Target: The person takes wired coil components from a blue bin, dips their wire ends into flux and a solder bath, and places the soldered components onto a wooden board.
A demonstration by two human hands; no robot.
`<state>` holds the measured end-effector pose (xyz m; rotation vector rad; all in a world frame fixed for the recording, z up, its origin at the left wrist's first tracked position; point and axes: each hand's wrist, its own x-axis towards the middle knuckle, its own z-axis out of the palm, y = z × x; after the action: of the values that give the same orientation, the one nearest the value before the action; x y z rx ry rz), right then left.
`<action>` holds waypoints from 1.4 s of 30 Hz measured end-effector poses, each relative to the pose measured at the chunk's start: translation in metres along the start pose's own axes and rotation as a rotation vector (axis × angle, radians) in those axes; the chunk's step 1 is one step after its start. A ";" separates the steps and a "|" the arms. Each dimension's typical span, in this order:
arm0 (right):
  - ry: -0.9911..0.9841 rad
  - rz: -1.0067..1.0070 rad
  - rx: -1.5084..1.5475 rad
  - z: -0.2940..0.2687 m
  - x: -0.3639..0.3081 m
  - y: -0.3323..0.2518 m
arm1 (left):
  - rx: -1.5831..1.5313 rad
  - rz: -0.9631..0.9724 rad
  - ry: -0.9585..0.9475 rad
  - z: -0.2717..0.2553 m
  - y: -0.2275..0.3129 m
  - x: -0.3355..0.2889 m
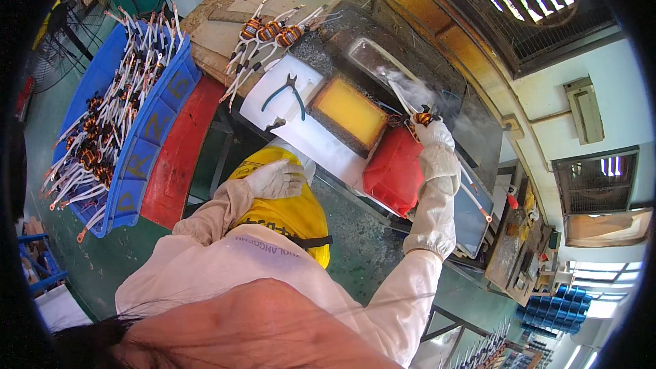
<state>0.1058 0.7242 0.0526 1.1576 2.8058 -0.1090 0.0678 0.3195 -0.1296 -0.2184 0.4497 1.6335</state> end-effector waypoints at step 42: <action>0.284 0.257 0.288 0.057 -0.048 0.010 | 0.008 -0.026 0.061 0.011 0.002 -0.003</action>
<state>0.1506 0.6911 0.0022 1.7124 2.9146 -0.3644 0.0671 0.3214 -0.1187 -0.2680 0.4979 1.6031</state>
